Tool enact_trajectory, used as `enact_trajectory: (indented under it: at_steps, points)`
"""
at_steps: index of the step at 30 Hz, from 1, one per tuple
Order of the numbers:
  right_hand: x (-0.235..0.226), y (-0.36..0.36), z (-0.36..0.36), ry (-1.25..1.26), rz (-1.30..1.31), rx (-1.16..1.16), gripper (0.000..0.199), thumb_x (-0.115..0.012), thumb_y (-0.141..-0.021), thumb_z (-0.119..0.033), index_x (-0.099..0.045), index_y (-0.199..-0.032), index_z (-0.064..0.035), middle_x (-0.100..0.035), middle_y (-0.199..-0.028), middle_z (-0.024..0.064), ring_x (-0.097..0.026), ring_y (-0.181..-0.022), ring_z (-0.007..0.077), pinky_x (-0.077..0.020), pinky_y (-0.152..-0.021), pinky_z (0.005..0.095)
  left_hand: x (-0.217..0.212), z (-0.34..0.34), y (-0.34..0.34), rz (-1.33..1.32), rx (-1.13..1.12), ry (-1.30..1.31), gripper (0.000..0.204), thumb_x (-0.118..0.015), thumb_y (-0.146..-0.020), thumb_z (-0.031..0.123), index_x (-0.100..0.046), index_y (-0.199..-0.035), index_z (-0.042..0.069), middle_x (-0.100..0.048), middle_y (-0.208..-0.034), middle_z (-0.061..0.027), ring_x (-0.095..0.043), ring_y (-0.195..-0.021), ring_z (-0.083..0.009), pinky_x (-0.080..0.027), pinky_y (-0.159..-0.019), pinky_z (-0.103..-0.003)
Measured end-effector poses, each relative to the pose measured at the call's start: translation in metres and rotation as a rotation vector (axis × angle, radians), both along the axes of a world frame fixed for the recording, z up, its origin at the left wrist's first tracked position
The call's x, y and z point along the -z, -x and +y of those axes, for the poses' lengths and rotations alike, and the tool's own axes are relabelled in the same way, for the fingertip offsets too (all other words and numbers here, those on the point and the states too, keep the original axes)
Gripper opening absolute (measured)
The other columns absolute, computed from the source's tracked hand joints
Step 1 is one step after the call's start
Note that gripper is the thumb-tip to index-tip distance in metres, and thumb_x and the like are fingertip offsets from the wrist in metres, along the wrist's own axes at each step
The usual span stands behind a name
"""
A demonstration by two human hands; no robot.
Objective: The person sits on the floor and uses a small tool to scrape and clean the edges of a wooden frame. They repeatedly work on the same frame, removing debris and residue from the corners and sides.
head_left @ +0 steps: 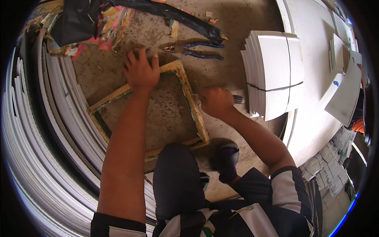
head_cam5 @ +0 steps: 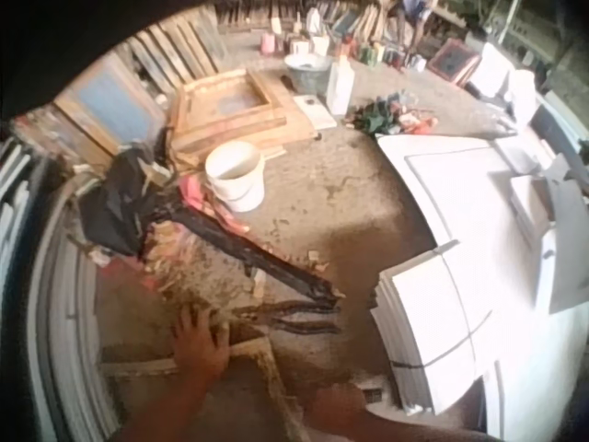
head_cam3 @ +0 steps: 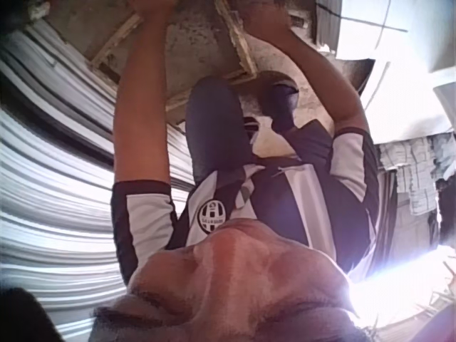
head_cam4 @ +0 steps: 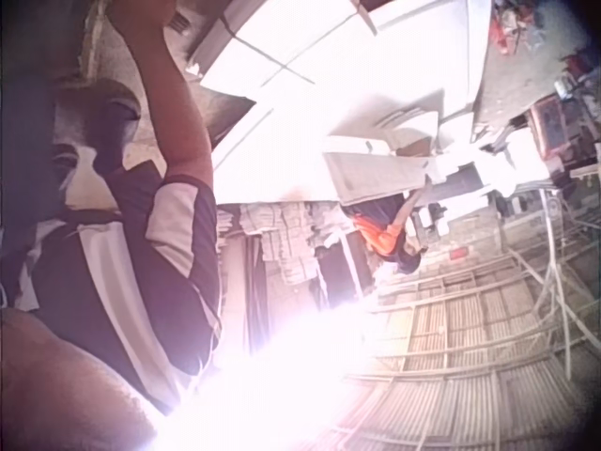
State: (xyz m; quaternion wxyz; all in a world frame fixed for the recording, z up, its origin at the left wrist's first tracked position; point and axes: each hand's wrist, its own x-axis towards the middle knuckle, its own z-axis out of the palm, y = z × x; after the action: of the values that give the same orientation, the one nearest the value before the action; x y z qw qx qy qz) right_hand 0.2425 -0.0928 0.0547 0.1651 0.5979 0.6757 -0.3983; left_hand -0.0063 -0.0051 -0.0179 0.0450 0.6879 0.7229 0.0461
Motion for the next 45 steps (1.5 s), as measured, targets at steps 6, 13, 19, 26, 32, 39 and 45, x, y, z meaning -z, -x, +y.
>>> enact_trajectory:
  at_steps: [6,13,19,26,32,39,45]
  points:
    - [0.019,-0.006,0.009,0.067,0.240,0.155,0.028,-0.062,-0.096,-0.038,-0.080,-0.103,-0.0175,-0.075,-0.091,0.0152,-0.074,-0.092,0.0342,-0.0587,-0.081,0.0472,-0.002,0.000,0.000,0.022,-0.004,-0.006,0.050,-0.050,-0.103,0.051,-0.052,-0.140,0.017,-0.042,-0.147,-0.0226,-0.039,-0.140,-0.0451,-0.031,-0.112,-0.065]
    - [0.003,-0.009,-0.018,-0.283,0.148,0.295,0.021,-0.067,-0.094,-0.031,-0.077,-0.091,-0.0122,-0.073,-0.081,0.0130,-0.073,-0.075,0.0334,-0.0592,-0.070,0.0466,0.000,-0.001,0.002,0.025,-0.013,0.010,0.049,-0.050,-0.103,0.050,-0.051,-0.141,0.018,-0.041,-0.149,-0.0208,-0.039,-0.141,-0.0430,-0.031,-0.114,-0.062]
    - [0.014,-0.002,-0.046,-0.497,0.145,0.231,0.017,-0.070,-0.090,-0.025,-0.071,-0.079,-0.0122,-0.070,-0.075,0.0084,-0.070,-0.070,0.0320,-0.0563,-0.060,0.0469,0.000,0.001,-0.001,0.072,-0.018,0.039,0.050,-0.049,-0.104,0.051,-0.048,-0.143,0.021,-0.039,-0.150,-0.0170,-0.036,-0.144,-0.0394,-0.031,-0.114,-0.062]
    - [0.013,0.005,-0.045,-0.521,0.071,0.136,0.014,-0.068,-0.087,-0.023,-0.071,-0.079,-0.0116,-0.071,-0.080,0.0075,-0.072,-0.077,0.0298,-0.0583,-0.065,0.0457,-0.001,0.000,-0.001,0.085,-0.023,0.054,0.049,-0.048,-0.104,0.052,-0.048,-0.142,0.022,-0.038,-0.150,-0.0155,-0.034,-0.145,-0.0378,-0.032,-0.114,-0.061]
    - [0.000,0.010,-0.035,-0.387,-0.058,-0.081,0.012,-0.067,-0.083,-0.023,-0.072,-0.083,-0.0125,-0.072,-0.085,0.0075,-0.073,-0.083,0.0278,-0.0591,-0.068,0.0436,-0.004,0.001,0.000,0.030,-0.023,0.134,0.054,-0.044,-0.105,0.054,-0.044,-0.146,0.021,-0.033,-0.155,-0.0209,-0.026,-0.150,-0.0446,-0.030,-0.114,-0.068]
    - [0.000,-0.007,-0.009,-0.143,0.041,-0.064,0.018,-0.063,-0.088,-0.023,-0.078,-0.097,-0.0180,-0.075,-0.097,0.0103,-0.073,-0.091,0.0321,-0.0591,-0.077,0.0469,-0.009,0.004,-0.003,0.019,-0.032,0.127,0.053,-0.044,-0.105,0.054,-0.046,-0.144,0.018,-0.035,-0.155,-0.0213,-0.027,-0.150,-0.0446,-0.030,-0.113,-0.068]
    - [0.008,-0.008,-0.001,0.002,0.056,-0.009,0.021,-0.062,-0.088,-0.021,-0.077,-0.102,-0.0165,-0.075,-0.101,0.0107,-0.072,-0.099,0.0310,-0.0579,-0.081,0.0468,-0.002,0.002,0.001,0.026,-0.024,0.109,0.053,-0.045,-0.104,0.054,-0.046,-0.144,0.019,-0.035,-0.154,-0.0217,-0.027,-0.149,-0.0450,-0.031,-0.113,-0.068]
